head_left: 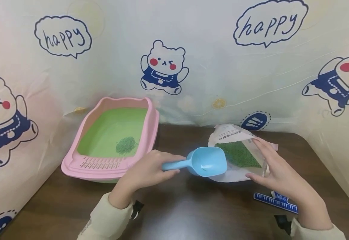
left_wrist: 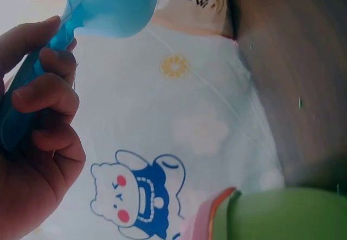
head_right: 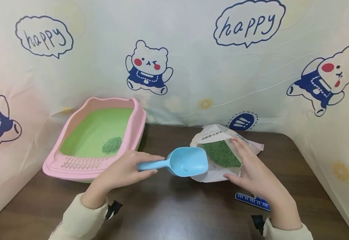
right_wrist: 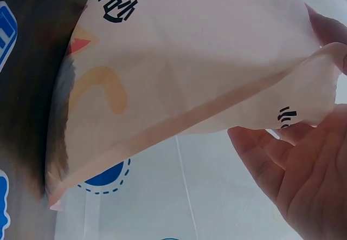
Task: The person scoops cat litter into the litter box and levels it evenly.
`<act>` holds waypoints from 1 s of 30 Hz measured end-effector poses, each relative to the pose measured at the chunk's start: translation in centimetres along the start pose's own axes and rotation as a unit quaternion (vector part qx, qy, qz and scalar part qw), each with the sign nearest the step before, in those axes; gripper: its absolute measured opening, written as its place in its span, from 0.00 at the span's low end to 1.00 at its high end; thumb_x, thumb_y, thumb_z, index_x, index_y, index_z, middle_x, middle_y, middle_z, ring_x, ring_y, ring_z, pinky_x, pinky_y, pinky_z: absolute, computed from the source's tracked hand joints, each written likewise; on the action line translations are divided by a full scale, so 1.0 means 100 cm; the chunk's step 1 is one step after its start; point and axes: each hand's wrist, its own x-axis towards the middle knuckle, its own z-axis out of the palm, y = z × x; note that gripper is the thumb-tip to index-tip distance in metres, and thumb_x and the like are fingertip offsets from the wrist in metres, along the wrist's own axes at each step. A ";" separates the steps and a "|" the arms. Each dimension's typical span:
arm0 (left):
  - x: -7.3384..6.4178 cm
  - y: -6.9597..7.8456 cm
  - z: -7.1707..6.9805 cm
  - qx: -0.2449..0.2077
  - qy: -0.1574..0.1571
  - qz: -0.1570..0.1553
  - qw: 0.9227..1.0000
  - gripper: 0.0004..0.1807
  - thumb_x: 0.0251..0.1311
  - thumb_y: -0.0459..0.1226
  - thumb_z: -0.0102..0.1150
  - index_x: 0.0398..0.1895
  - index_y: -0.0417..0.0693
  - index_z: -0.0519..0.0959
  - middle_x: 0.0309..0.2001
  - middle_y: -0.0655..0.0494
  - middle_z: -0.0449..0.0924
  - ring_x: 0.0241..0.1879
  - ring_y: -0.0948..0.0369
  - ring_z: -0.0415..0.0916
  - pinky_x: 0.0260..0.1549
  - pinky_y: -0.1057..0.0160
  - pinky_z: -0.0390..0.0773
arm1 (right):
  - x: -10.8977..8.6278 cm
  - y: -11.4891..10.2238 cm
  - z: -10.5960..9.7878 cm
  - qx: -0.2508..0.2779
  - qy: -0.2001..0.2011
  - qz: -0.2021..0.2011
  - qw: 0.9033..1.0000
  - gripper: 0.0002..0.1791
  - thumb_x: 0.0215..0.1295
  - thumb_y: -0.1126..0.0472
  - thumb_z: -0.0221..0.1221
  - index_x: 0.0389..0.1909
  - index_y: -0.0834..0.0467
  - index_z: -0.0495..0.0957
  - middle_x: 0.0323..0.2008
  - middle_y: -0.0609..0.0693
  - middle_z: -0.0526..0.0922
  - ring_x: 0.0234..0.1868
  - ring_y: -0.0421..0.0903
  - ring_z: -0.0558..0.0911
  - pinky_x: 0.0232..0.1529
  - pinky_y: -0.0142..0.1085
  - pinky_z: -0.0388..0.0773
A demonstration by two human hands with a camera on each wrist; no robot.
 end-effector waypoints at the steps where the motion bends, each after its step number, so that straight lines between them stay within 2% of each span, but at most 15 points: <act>1: 0.002 0.000 0.002 0.001 0.000 0.001 1.000 0.18 0.63 0.39 0.65 0.57 0.57 0.83 0.42 0.66 0.87 0.30 0.72 0.76 0.33 0.72 0.78 | 0.000 0.000 0.000 0.003 -0.001 0.001 1.000 0.58 0.49 0.58 0.76 0.78 0.56 0.52 0.74 0.63 0.58 0.68 0.66 0.64 0.69 0.52 0.63; 2: 0.004 0.000 0.003 0.003 0.000 0.003 1.000 0.19 0.62 0.39 0.65 0.57 0.57 0.83 0.41 0.66 0.87 0.29 0.72 0.75 0.32 0.72 0.78 | 0.000 0.000 -0.001 0.004 -0.002 0.000 1.000 0.58 0.49 0.58 0.76 0.78 0.56 0.52 0.74 0.64 0.58 0.68 0.67 0.64 0.68 0.56 0.64; 4: 0.006 -0.001 0.006 0.003 -0.001 0.005 1.000 0.18 0.63 0.39 0.64 0.57 0.58 0.83 0.40 0.65 0.87 0.28 0.72 0.73 0.31 0.72 0.76 | 0.001 0.000 -0.001 0.004 -0.003 -0.005 1.000 0.58 0.49 0.58 0.76 0.78 0.56 0.52 0.74 0.63 0.58 0.69 0.67 0.64 0.71 0.48 0.63; 6: 0.009 -0.001 0.010 0.001 0.003 0.003 1.000 0.18 0.62 0.39 0.65 0.56 0.58 0.83 0.38 0.66 0.86 0.27 0.71 0.72 0.30 0.72 0.76 | 0.003 0.000 -0.002 0.002 -0.004 -0.010 1.000 0.57 0.49 0.57 0.76 0.78 0.56 0.52 0.74 0.63 0.57 0.68 0.66 0.64 0.72 0.31 0.57; 7: 0.010 -0.001 0.012 -0.001 0.005 0.001 1.000 0.18 0.62 0.39 0.65 0.56 0.57 0.83 0.38 0.65 0.86 0.27 0.71 0.72 0.30 0.72 0.76 | 0.004 0.000 -0.002 0.001 -0.004 -0.013 1.000 0.57 0.49 0.57 0.76 0.77 0.56 0.52 0.74 0.63 0.57 0.68 0.66 0.65 0.70 0.27 0.55; 9: 0.013 -0.002 0.015 -0.004 0.008 -0.002 1.000 0.18 0.61 0.39 0.66 0.55 0.57 0.83 0.37 0.65 0.86 0.26 0.72 0.71 0.30 0.72 0.75 | 0.005 0.000 -0.003 -0.003 -0.008 -0.011 1.000 0.57 0.49 0.56 0.76 0.77 0.56 0.53 0.74 0.62 0.57 0.67 0.65 0.66 0.69 0.27 0.57; 11: 0.016 -0.003 0.019 -0.004 0.008 -0.004 1.000 0.18 0.61 0.38 0.66 0.55 0.57 0.84 0.37 0.65 0.86 0.24 0.72 0.70 0.28 0.72 0.75 | 0.005 0.000 -0.004 0.002 -0.012 -0.007 1.000 0.58 0.49 0.56 0.76 0.77 0.57 0.52 0.75 0.63 0.56 0.67 0.67 0.65 0.69 0.46 0.65; 12: 0.017 -0.003 0.021 -0.005 0.008 -0.004 1.000 0.18 0.61 0.38 0.66 0.55 0.56 0.84 0.38 0.64 0.86 0.24 0.72 0.70 0.28 0.72 0.75 | 0.005 0.000 -0.004 0.001 -0.015 -0.003 1.000 0.58 0.49 0.56 0.76 0.77 0.57 0.52 0.75 0.64 0.56 0.67 0.67 0.65 0.66 0.56 0.67; 14: 0.019 -0.003 0.024 -0.001 0.007 -0.009 1.000 0.18 0.60 0.38 0.66 0.54 0.57 0.84 0.37 0.64 0.87 0.24 0.72 0.70 0.27 0.73 0.75 | 0.005 -0.002 -0.004 0.002 -0.019 0.004 1.000 0.58 0.49 0.56 0.76 0.77 0.57 0.52 0.75 0.64 0.55 0.67 0.68 0.65 0.55 0.69 0.67; 22: 0.022 0.001 0.037 0.017 0.009 -0.060 0.998 0.17 0.59 0.40 0.67 0.52 0.58 0.85 0.28 0.67 0.79 0.22 0.71 0.68 0.26 0.71 0.72 | 0.001 -0.002 -0.003 0.000 -0.023 0.006 1.000 0.57 0.51 0.55 0.75 0.78 0.53 0.51 0.75 0.62 0.56 0.65 0.65 0.67 0.53 0.69 0.69; 25: 0.025 0.002 0.041 0.010 0.009 -0.069 0.998 0.17 0.59 0.40 0.67 0.52 0.57 0.85 0.26 0.66 0.77 0.22 0.70 0.68 0.25 0.71 0.71 | 0.001 -0.002 -0.002 -0.016 -0.021 0.005 1.000 0.57 0.51 0.54 0.75 0.78 0.53 0.52 0.75 0.61 0.57 0.65 0.62 0.68 0.57 0.61 0.72; 27: 0.027 0.003 0.043 0.006 0.010 -0.070 0.997 0.16 0.59 0.39 0.68 0.52 0.56 0.85 0.25 0.65 0.77 0.22 0.70 0.67 0.25 0.71 0.71 | 0.000 -0.001 -0.002 -0.020 -0.018 0.002 1.000 0.56 0.51 0.54 0.75 0.78 0.53 0.53 0.74 0.61 0.58 0.65 0.62 0.69 0.63 0.46 0.72; 30: 0.031 0.004 0.046 0.004 0.012 -0.072 0.997 0.16 0.58 0.39 0.68 0.51 0.55 0.85 0.25 0.64 0.77 0.22 0.69 0.68 0.25 0.71 0.71 | -0.001 -0.001 -0.002 -0.022 -0.013 -0.002 1.000 0.56 0.50 0.54 0.76 0.77 0.55 0.54 0.74 0.60 0.59 0.65 0.61 0.69 0.64 0.24 0.60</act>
